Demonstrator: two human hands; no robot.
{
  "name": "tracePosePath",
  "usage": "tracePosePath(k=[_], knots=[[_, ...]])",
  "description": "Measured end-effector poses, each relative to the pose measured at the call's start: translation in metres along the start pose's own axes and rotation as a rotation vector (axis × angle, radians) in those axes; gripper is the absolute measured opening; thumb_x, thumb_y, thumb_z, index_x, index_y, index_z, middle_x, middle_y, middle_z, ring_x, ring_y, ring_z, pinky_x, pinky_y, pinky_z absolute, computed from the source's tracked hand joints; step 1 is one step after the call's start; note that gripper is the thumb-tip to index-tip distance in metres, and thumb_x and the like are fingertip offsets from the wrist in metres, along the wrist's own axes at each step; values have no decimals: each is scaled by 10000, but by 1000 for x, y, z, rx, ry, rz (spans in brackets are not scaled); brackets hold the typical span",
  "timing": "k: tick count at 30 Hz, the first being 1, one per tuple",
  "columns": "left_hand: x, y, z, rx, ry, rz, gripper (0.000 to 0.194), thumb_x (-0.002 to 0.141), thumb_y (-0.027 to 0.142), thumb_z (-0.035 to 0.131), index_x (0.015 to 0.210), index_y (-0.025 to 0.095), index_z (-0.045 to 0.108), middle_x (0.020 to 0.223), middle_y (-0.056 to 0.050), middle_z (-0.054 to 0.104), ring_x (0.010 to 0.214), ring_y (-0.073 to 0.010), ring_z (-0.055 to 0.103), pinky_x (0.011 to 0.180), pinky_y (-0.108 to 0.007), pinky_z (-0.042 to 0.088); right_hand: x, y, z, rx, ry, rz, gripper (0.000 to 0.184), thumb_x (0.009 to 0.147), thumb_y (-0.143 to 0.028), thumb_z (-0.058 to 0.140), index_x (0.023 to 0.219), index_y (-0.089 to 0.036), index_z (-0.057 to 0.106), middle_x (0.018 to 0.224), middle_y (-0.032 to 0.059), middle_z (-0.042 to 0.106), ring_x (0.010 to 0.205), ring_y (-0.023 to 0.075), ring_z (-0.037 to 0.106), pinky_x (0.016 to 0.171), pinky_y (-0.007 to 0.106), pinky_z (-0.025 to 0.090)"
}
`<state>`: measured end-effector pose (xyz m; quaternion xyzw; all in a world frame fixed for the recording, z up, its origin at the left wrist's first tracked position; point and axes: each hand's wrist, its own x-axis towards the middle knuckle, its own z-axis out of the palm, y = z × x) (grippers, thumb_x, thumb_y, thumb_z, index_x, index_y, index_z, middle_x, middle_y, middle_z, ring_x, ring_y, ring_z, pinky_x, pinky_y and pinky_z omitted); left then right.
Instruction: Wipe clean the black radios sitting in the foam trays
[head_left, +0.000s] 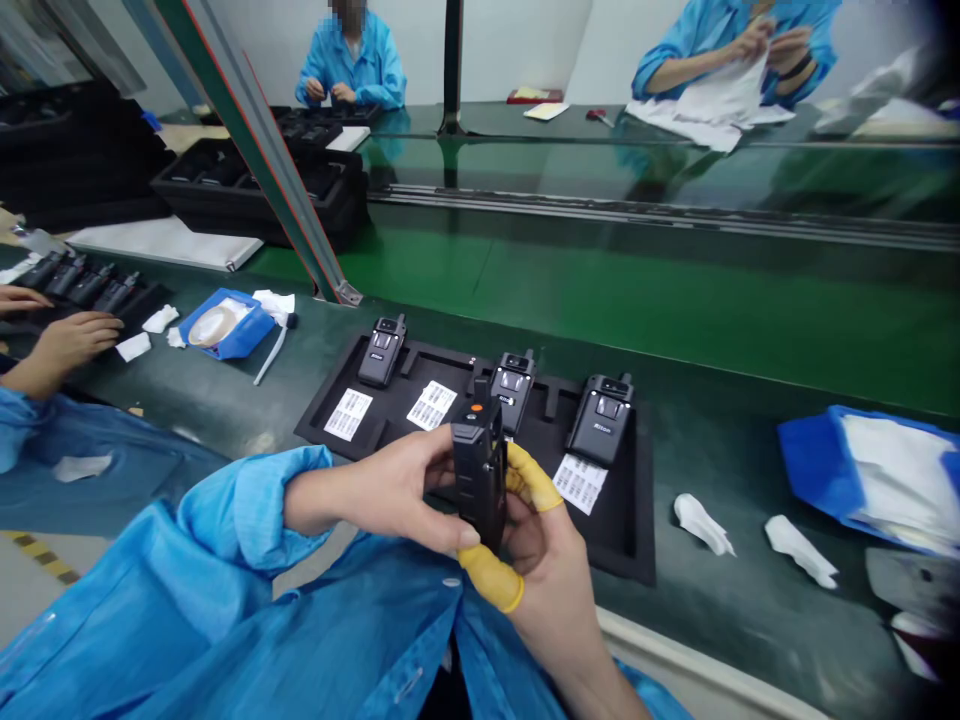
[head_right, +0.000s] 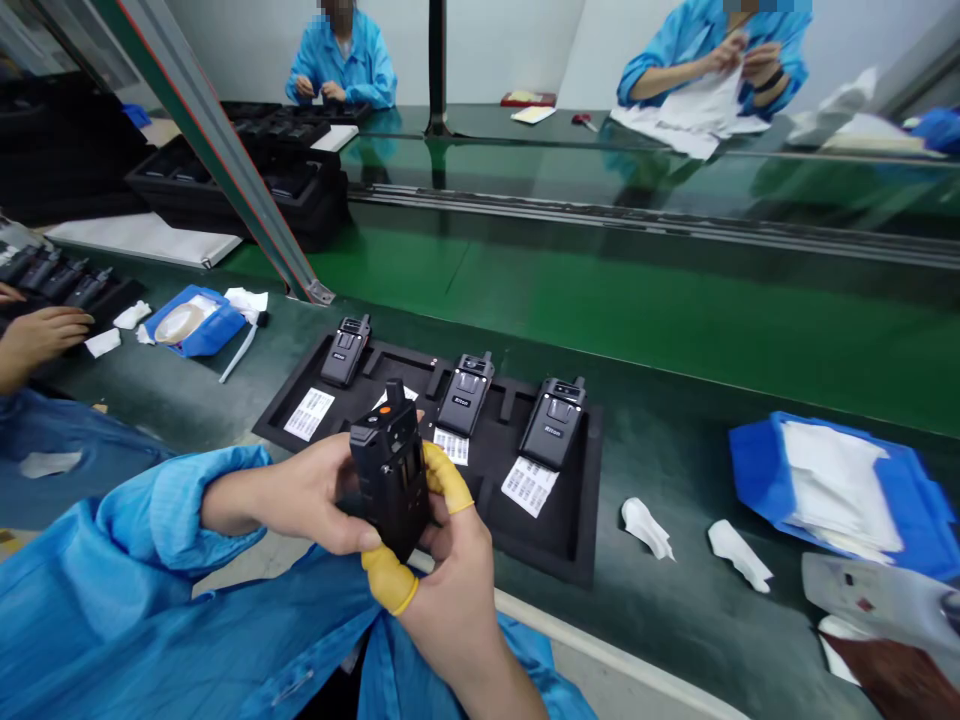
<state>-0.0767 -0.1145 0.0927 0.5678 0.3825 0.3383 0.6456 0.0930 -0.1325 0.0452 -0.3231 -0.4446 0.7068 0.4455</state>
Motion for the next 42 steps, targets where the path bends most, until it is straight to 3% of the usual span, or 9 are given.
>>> tracePosePath(k=[11, 16, 21, 27, 31, 36, 40, 42], knots=[[23, -5, -20, 25, -40, -50, 258, 690, 200, 733, 929, 165, 642, 934, -51, 694, 850, -185, 652, 814, -331, 534, 22, 5, -9, -44, 18, 27, 740, 656, -147, 757, 1309, -319, 453, 1285, 54, 597, 1108, 232, 617, 901, 374, 552], [28, -11, -29, -50, -11, -108, 441, 671, 182, 747, 1086, 177, 600, 1127, -81, 653, 922, -202, 651, 862, -359, 518, 31, 10, -8, -35, 34, 49, 744, 661, -143, 757, 1311, -331, 451, 1274, 46, 600, 1088, 225, 626, 880, 357, 559], [30, -17, -35, -85, -16, -127, 457, 684, 171, 739, 1113, 161, 584, 1121, -93, 653, 849, -181, 657, 834, -346, 527, 38, 14, -7, -53, 50, 54, 729, 662, -139, 755, 1297, -362, 475, 1254, 22, 613, 1061, 214, 640, 866, 338, 566], [30, -21, -34, -102, 1, -90, 452, 679, 168, 739, 1101, 170, 579, 1013, -68, 675, 895, -208, 651, 796, -313, 537, 37, 13, -11, -84, 73, 88, 734, 638, -126, 770, 1284, -352, 507, 1229, 33, 633, 1047, 234, 652, 842, 345, 582], [30, -23, -31, -91, -14, -62, 383, 683, 174, 730, 1037, 181, 582, 874, -31, 669, 814, -186, 644, 737, -280, 545, 30, 10, -10, -59, 106, 117, 769, 617, -171, 808, 1306, -317, 498, 1230, 69, 632, 1049, 269, 651, 828, 375, 589], [36, -31, -26, -138, 37, -60, 568, 619, 156, 767, 1128, 184, 515, 898, -26, 652, 766, -177, 636, 674, -265, 544, 31, 4, -9, -10, 153, 176, 751, 621, -179, 813, 1293, -333, 514, 1245, 53, 624, 1084, 274, 632, 871, 389, 568], [48, -38, -24, -235, 92, -91, 492, 635, 142, 746, 1073, 174, 524, 915, -29, 647, 811, -185, 646, 675, -256, 532, 43, 7, -16, 58, 133, 207, 733, 618, -125, 801, 1266, -351, 543, 1151, 20, 682, 968, 233, 684, 782, 343, 596], [54, -43, -25, -274, 126, -100, 435, 658, 149, 741, 1037, 169, 528, 913, -24, 642, 824, -175, 646, 703, -258, 527, 51, 13, -21, 102, 140, 211, 707, 594, -126, 815, 1224, -349, 583, 1142, 2, 690, 987, 227, 676, 813, 345, 586]])
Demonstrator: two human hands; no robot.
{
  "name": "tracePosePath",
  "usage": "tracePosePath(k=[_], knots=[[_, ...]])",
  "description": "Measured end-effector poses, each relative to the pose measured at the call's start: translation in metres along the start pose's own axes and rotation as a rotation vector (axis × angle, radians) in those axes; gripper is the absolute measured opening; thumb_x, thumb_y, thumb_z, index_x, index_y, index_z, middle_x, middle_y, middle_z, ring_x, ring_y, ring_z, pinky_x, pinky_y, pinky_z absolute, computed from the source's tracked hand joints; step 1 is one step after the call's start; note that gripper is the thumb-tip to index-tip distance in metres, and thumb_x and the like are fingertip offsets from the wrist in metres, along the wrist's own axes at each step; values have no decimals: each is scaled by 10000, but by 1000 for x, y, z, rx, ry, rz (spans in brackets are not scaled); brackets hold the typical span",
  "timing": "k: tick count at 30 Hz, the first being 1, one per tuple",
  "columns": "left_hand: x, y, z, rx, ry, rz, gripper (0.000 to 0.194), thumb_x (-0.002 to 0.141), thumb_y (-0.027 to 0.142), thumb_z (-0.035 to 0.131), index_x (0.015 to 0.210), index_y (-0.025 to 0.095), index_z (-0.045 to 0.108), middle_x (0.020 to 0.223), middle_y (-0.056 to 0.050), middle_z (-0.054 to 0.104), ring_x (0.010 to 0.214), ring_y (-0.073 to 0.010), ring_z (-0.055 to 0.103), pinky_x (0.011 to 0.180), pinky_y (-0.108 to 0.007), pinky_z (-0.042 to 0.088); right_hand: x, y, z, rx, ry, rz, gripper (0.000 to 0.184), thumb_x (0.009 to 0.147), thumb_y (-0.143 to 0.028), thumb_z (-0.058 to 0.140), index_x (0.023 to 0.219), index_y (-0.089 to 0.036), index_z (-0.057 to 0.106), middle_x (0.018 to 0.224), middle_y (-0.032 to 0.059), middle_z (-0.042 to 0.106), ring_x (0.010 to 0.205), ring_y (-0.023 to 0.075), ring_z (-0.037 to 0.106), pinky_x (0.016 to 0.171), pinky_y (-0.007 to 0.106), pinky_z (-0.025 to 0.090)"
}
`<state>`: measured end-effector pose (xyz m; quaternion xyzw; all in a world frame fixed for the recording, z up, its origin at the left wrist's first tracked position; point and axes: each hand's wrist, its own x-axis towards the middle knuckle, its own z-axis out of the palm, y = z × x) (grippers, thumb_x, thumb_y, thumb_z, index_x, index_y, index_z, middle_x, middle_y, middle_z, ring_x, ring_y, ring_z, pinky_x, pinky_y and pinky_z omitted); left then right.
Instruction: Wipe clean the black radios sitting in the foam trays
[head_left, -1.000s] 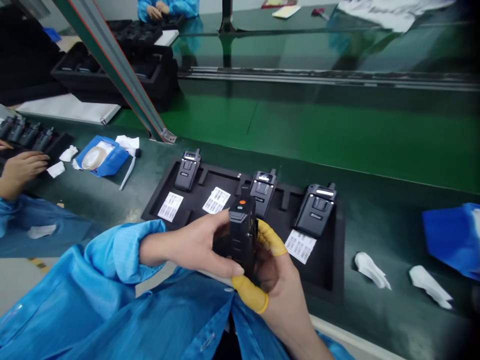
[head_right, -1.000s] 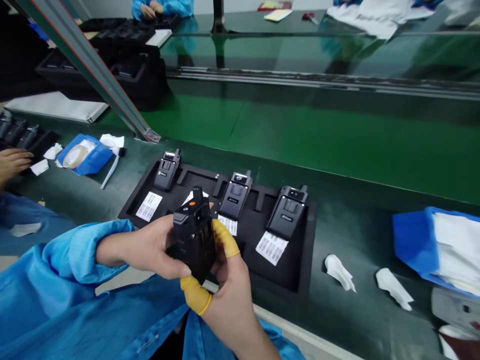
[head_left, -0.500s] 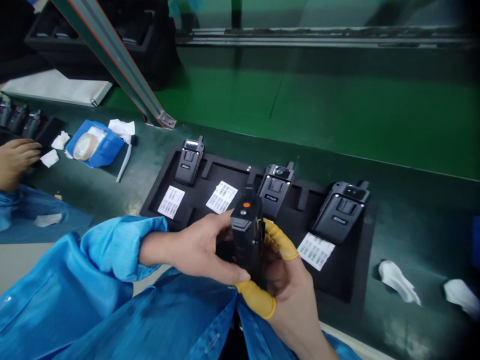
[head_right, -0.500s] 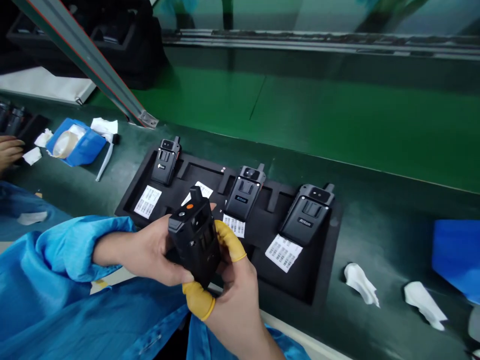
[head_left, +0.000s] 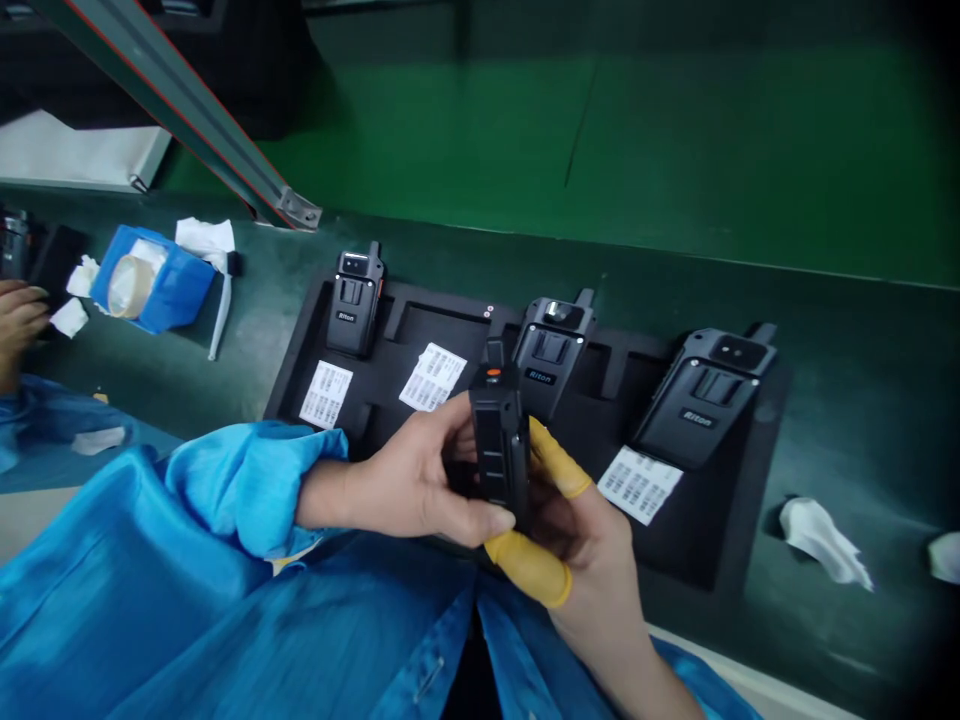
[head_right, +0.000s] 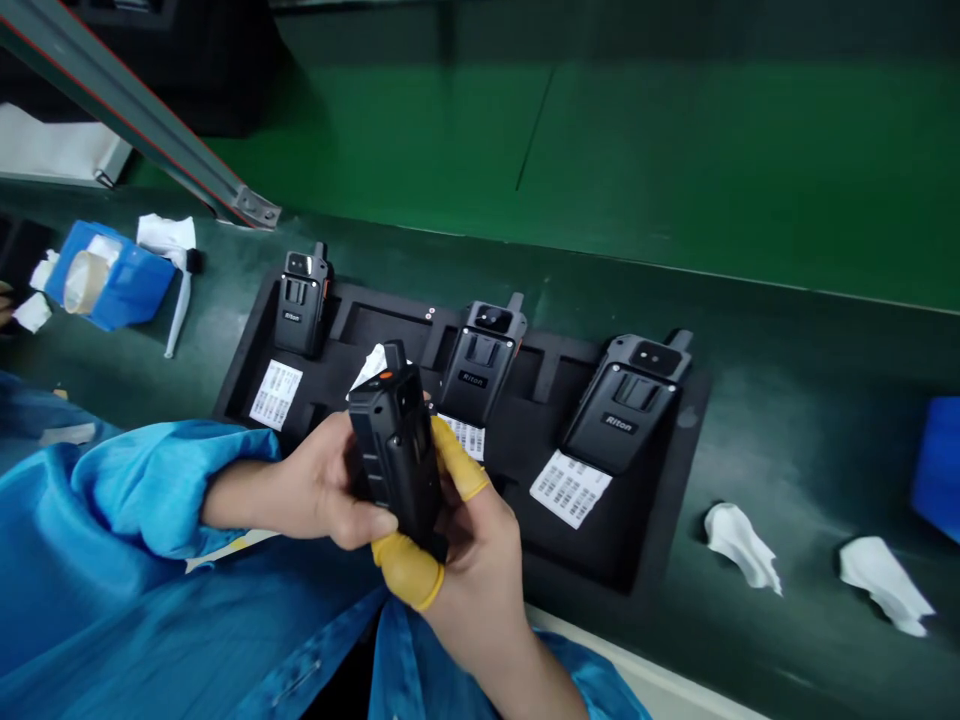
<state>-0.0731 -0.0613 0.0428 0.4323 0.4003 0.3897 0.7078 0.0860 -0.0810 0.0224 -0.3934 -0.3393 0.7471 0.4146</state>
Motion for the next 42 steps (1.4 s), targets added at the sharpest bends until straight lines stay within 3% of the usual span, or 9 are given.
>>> tracePosePath(k=[2, 6, 11, 16, 23, 28, 34, 39, 42], knots=[[7, -4, -3, -28, 41, 8, 405, 672, 161, 748, 1011, 170, 526, 898, -14, 641, 814, -157, 642, 734, -260, 521, 11, 5, -3, 36, 19, 13, 667, 577, -150, 827, 1184, -331, 617, 1125, -4, 698, 999, 230, 668, 837, 362, 577], [20, -14, -15, -36, 89, 11, 460, 645, 236, 803, 1004, 175, 522, 920, -22, 643, 847, -170, 636, 771, -283, 508, 35, 15, -8, 43, 16, 71, 669, 581, -230, 824, 1210, -283, 603, 1053, 11, 715, 903, 236, 675, 739, 391, 597], [25, -13, -25, -21, 78, -4, 523, 639, 337, 817, 1036, 173, 519, 951, -46, 640, 903, -196, 624, 742, -275, 490, 50, 14, -6, 19, -28, 30, 715, 555, -208, 825, 1225, -259, 583, 1135, 17, 682, 970, 227, 652, 887, 417, 545], [3, -7, -22, -9, 36, 75, 533, 687, 383, 789, 1109, 179, 535, 1031, -61, 631, 945, -201, 616, 782, -290, 472, 29, 5, 3, 34, -151, 28, 828, 536, -137, 822, 1286, -308, 517, 1237, 26, 628, 1041, 219, 622, 772, 318, 572], [-23, -17, -8, -245, -27, 93, 539, 735, 440, 721, 1179, 180, 562, 1021, -74, 652, 779, -180, 628, 607, -249, 431, -1, 9, 12, 68, -120, 40, 851, 548, -105, 804, 1312, -318, 497, 1192, 37, 646, 847, 164, 654, 616, 251, 557], [-29, -19, -2, -315, -9, 136, 554, 655, 298, 778, 1167, 185, 597, 1075, -66, 647, 1005, -226, 599, 766, -262, 430, -9, 10, 14, 86, -108, 51, 911, 521, -108, 816, 1333, -337, 470, 1275, 40, 598, 975, 213, 643, 715, 316, 579], [-33, -21, 0, -324, -32, 141, 646, 631, 259, 784, 1236, 195, 568, 1198, -82, 599, 1155, -252, 522, 859, -284, 406, -12, 12, 14, 100, -123, 48, 762, 582, -197, 810, 1274, -312, 514, 1272, 41, 596, 1022, 233, 631, 833, 393, 565], [-33, -33, -1, -259, -36, 136, 836, 638, 239, 807, 1380, 278, 423, 1295, -77, 524, 1086, -220, 560, 816, -278, 442, -12, 14, 18, 148, -75, 52, 681, 608, -298, 791, 1240, -296, 536, 1268, 54, 597, 1107, 267, 592, 953, 455, 496], [-35, -37, 1, -168, -3, 172, 966, 625, 225, 832, 1442, 295, 322, 1329, -85, 498, 1136, -229, 539, 913, -323, 431, -13, 13, 21, 149, -107, 71, 642, 634, -349, 766, 1236, -317, 545, 1256, 38, 606, 1168, 268, 553, 1006, 456, 451]])
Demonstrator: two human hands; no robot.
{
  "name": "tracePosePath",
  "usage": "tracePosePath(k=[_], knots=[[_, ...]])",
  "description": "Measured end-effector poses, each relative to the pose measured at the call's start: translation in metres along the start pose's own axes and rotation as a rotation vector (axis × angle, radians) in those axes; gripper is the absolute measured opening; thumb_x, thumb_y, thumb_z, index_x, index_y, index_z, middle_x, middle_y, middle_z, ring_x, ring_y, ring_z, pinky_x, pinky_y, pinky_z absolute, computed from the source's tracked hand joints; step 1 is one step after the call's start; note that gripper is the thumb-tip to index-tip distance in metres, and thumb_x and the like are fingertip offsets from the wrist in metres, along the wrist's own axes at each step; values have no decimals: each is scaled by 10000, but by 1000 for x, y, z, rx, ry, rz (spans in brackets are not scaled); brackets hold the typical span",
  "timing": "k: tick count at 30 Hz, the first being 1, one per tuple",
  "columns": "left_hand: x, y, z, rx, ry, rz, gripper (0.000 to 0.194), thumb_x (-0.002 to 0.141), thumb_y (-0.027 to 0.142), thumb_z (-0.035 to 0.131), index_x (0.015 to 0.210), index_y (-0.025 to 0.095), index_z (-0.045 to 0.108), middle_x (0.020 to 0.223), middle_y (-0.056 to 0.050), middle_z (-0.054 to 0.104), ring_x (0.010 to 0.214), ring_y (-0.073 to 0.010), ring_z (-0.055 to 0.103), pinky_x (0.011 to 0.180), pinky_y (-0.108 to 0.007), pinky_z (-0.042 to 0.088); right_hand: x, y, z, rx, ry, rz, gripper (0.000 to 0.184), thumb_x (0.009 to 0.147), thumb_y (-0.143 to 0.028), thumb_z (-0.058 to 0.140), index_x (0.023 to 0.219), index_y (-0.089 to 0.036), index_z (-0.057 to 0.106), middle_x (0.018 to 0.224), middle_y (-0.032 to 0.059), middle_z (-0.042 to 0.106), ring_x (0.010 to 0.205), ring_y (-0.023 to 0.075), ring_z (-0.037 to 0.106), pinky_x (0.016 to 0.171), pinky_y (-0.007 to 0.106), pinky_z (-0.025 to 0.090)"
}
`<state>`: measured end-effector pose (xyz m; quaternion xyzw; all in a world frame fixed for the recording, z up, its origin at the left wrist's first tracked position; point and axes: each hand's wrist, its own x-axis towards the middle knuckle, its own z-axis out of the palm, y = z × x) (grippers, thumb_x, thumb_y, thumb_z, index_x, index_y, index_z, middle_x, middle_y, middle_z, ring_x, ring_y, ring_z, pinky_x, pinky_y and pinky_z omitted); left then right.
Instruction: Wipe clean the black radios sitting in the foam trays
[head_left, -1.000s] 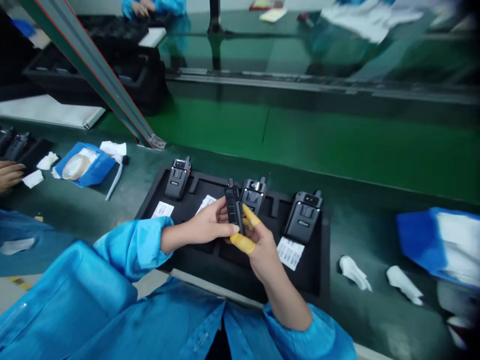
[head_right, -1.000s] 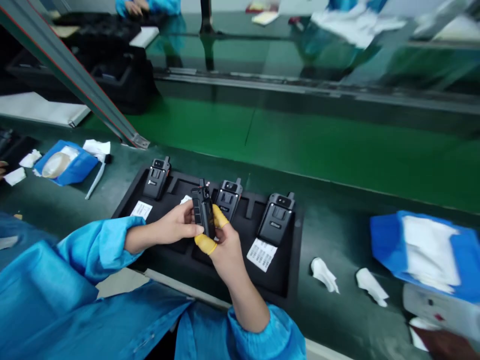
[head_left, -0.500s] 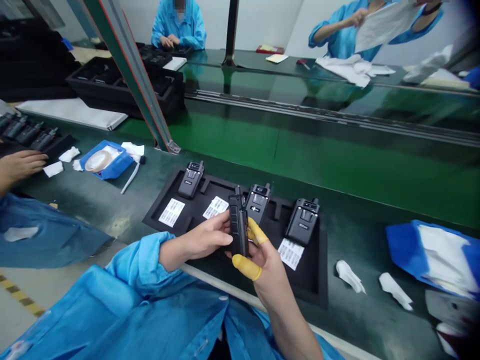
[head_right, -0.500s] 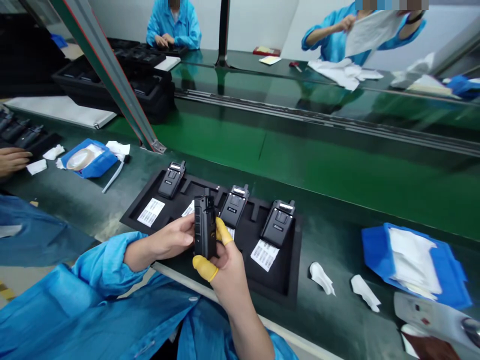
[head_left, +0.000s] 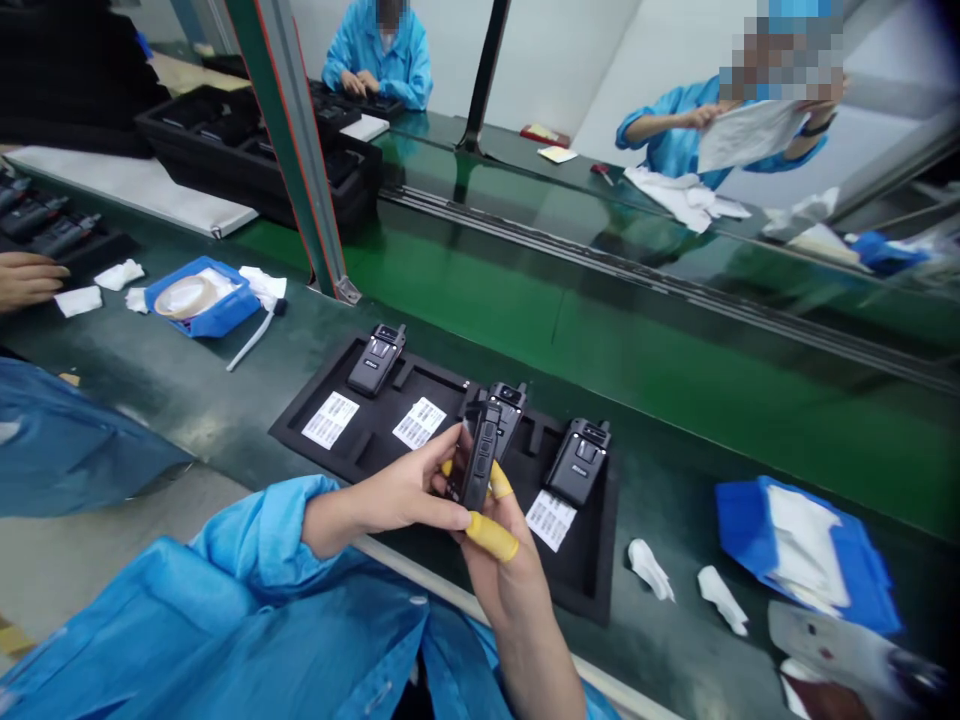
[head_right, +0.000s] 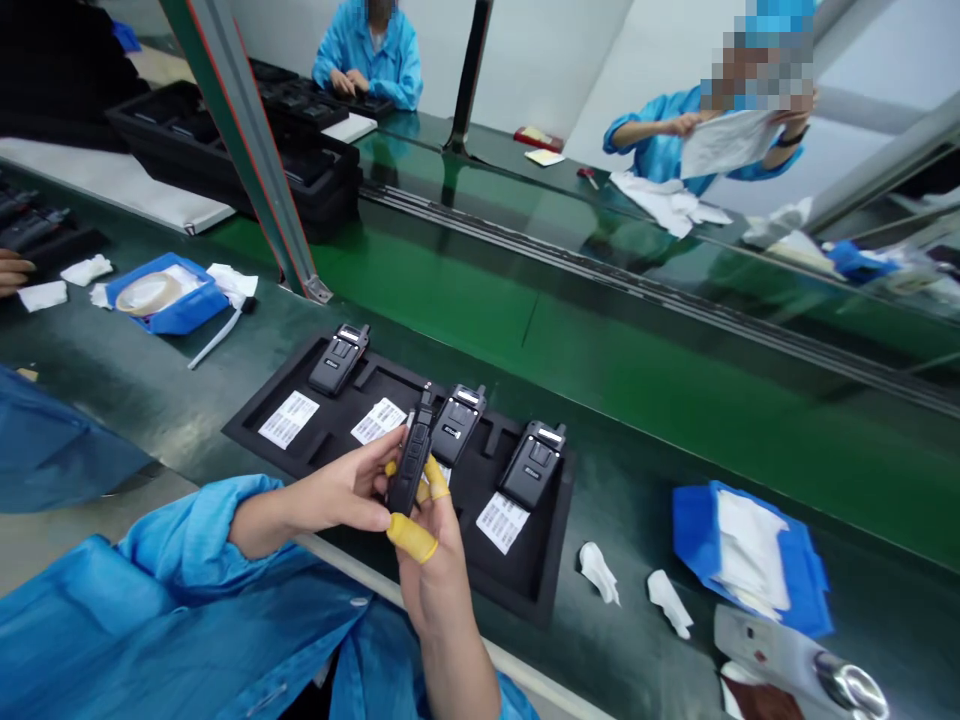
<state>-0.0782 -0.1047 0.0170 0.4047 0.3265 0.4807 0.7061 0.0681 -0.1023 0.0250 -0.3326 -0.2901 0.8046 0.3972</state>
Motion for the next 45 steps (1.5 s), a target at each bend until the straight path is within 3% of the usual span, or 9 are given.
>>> tracePosePath(k=[5, 8, 12, 21, 28, 33, 36, 40, 45], knots=[[-3, 6, 6, 60, 34, -21, 1218, 556, 171, 862, 1507, 251, 104, 1441, -153, 390, 1303, -296, 411, 1045, -409, 357, 0, -1, -7, -144, -5, -17, 721, 622, -469, 776, 1279, -308, 525, 1289, 40, 576, 1252, 267, 466, 1062, 454, 381], [-5, 11, 12, 96, 37, -80, 1215, 601, 165, 824, 1510, 219, 20, 1358, -170, 484, 1229, -285, 495, 987, -403, 415, 0, -5, -21, -283, 47, -36, 726, 619, -501, 778, 1267, -278, 540, 1232, 60, 597, 1223, 281, 475, 1036, 461, 396], [-6, 14, 20, 186, 111, -111, 1187, 596, 195, 815, 1510, 201, 57, 1250, -150, 564, 1074, -263, 595, 897, -377, 466, 2, -17, -34, -443, 84, -86, 812, 604, -438, 803, 1328, -288, 469, 1288, 59, 556, 1189, 280, 496, 1015, 473, 410], [-8, 15, 26, 457, 123, -44, 1228, 596, 201, 799, 1506, 245, -24, 1014, -67, 652, 809, -204, 641, 676, -290, 486, 6, -30, -13, -306, -44, -34, 845, 509, -364, 835, 1279, -304, 490, 1220, 43, 624, 1176, 285, 539, 1022, 453, 422], [-10, 23, 29, 503, 103, 5, 1203, 599, 227, 789, 1508, 264, 1, 931, -36, 652, 701, -172, 629, 602, -257, 472, 3, -22, -14, -285, 36, -85, 835, 496, -325, 824, 1262, -332, 492, 1205, 30, 631, 1144, 287, 565, 970, 458, 470], [-9, 16, 25, 484, 101, -15, 1191, 606, 231, 787, 1507, 266, 9, 940, -31, 660, 745, -186, 630, 660, -286, 481, 6, -14, -11, -278, 118, -109, 794, 507, -318, 802, 1244, -337, 508, 1177, 19, 641, 1114, 273, 578, 966, 445, 469], [-6, 6, 16, 408, 110, -44, 1207, 621, 209, 787, 1501, 275, -37, 1007, -44, 646, 794, -186, 624, 687, -291, 475, 14, -12, -12, -252, 77, -79, 830, 511, -318, 807, 1275, -331, 485, 1174, 17, 636, 1127, 270, 568, 995, 452, 446], [-3, -6, 4, 14, 83, -41, 1240, 644, 218, 808, 1482, 333, -98, 1125, -75, 583, 860, -168, 638, 733, -285, 483, 23, -14, -20, -239, -24, -28, 974, 534, -340, 823, 1388, -340, 354, 1284, 49, 573, 1172, 275, 543, 1026, 487, 410], [-3, -9, -5, -233, 99, -56, 1264, 609, 245, 858, 1463, 432, -55, 1081, -51, 568, 870, -197, 662, 743, -354, 520, 18, -19, -37, -246, -45, -62, 975, 556, -353, 842, 1390, -397, 339, 1411, 50, 477, 1302, 274, 436, 1102, 522, 300]])
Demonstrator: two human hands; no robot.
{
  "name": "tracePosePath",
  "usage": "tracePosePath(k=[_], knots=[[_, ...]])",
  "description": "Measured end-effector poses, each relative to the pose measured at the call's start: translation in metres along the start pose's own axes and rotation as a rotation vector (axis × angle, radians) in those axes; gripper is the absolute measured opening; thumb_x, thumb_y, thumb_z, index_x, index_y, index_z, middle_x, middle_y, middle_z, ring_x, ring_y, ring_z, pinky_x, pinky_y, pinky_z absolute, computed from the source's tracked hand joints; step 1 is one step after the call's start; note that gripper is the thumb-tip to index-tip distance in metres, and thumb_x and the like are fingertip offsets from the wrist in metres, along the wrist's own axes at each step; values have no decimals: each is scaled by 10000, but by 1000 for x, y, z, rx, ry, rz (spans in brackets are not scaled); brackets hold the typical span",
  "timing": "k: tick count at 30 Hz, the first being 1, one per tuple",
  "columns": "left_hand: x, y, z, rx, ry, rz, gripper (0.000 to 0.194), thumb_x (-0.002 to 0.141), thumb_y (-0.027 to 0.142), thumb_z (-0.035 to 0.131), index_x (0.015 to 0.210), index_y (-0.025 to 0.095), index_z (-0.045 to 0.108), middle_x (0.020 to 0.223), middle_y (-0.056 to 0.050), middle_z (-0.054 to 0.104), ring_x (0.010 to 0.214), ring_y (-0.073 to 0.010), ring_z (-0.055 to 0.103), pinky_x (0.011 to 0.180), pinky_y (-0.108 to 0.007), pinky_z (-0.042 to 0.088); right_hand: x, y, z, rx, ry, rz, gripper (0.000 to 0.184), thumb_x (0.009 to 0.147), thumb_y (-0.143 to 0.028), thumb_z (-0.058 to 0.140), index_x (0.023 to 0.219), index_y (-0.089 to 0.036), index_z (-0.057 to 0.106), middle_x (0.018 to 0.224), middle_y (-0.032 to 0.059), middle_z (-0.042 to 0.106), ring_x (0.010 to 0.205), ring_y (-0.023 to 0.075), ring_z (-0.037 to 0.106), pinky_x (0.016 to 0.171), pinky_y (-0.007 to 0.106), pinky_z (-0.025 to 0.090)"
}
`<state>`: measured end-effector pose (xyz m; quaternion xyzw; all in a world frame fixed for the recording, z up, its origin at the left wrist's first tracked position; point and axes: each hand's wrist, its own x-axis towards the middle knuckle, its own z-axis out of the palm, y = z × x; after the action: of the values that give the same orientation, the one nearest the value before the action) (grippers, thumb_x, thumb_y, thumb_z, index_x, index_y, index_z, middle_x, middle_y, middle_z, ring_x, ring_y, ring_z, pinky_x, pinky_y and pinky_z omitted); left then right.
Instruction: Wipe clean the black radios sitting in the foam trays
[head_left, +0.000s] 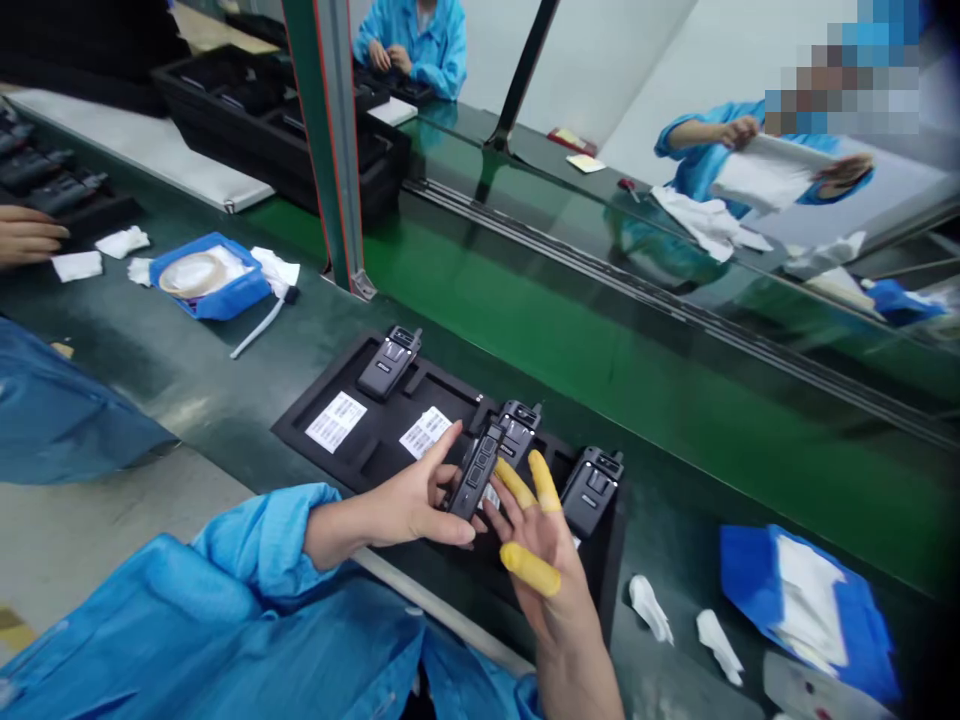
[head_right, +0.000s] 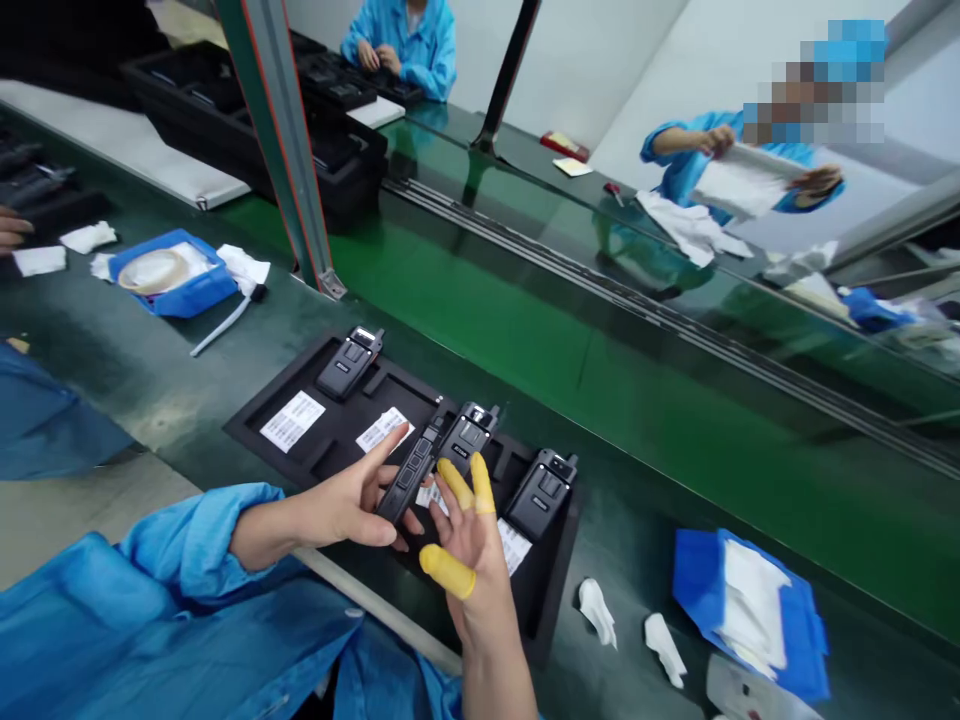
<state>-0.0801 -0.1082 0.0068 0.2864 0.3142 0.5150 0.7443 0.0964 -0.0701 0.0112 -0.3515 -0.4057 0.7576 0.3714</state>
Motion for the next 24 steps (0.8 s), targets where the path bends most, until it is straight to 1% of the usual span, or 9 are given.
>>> tracePosePath(k=[2, 4, 6, 9, 11, 14, 17, 20, 24], knots=[[-1, 2, -1, -7, 27, -1, 1246, 600, 219, 862, 1465, 441, -7, 1105, -57, 563, 875, -205, 661, 745, -375, 525, -4, 3, -4, -5, -1, -4, 922, 579, -346, 832, 1373, -411, 366, 1402, 43, 489, 1318, 277, 418, 1108, 542, 280], [-1, 4, -2, -17, 56, 7, 1209, 588, 201, 864, 1469, 426, 67, 1150, -71, 554, 888, -206, 656, 765, -386, 523, -6, 7, -6, 8, -2, 11, 863, 605, -353, 816, 1355, -413, 393, 1397, 44, 494, 1310, 286, 426, 1091, 562, 295], [0, 6, -2, -44, 74, 11, 1120, 573, 183, 863, 1449, 395, 200, 1223, -88, 532, 901, -202, 651, 780, -385, 524, -8, 10, -7, 18, 13, 30, 794, 637, -364, 795, 1335, -407, 421, 1378, 45, 511, 1287, 285, 450, 1079, 563, 308], [2, 11, -3, -87, 79, 12, 819, 565, 164, 839, 1288, 281, 471, 1247, -101, 545, 902, -201, 645, 774, -371, 532, -9, 12, -7, 14, 54, 51, 692, 681, -367, 764, 1302, -401, 460, 1320, 39, 558, 1225, 272, 508, 1051, 534, 348], [7, 17, -4, -106, 106, -12, 584, 575, 162, 798, 1115, 197, 580, 1081, -88, 636, 871, -204, 644, 775, -393, 540, -10, 13, -7, -1, 91, 58, 624, 705, -363, 749, 1272, -400, 492, 1292, 30, 579, 1177, 254, 543, 1018, 499, 392], [21, 32, -8, -108, 212, -44, 320, 605, 179, 714, 907, 142, 616, 798, -53, 673, 815, -209, 642, 793, -478, 547, -12, 17, -9, -37, 145, 58, 535, 723, -368, 742, 1220, -381, 545, 1261, 22, 604, 1106, 219, 581, 975, 443, 441], [44, 49, -15, -58, 310, -32, 144, 679, 220, 660, 747, 114, 590, 710, -64, 661, 748, -201, 644, 783, -493, 557, -12, 22, -13, -78, 172, 71, 523, 695, -389, 764, 1183, -326, 588, 1220, 52, 637, 1048, 219, 611, 936, 426, 476], [65, 59, -20, 25, 383, -13, 175, 762, 265, 641, 736, 104, 577, 677, -72, 652, 681, -188, 652, 726, -410, 575, -13, 26, -17, -130, 196, 74, 538, 665, -391, 780, 1165, -286, 611, 1188, 77, 660, 1014, 227, 633, 918, 431, 496], [81, 57, -27, 176, 494, 31, 202, 798, 311, 642, 840, 136, 548, 697, -38, 637, 641, -181, 657, 629, -340, 568, -11, 25, -21, -186, 216, 90, 524, 644, -389, 785, 1130, -257, 641, 1145, 86, 687, 991, 229, 655, 926, 435, 504]])
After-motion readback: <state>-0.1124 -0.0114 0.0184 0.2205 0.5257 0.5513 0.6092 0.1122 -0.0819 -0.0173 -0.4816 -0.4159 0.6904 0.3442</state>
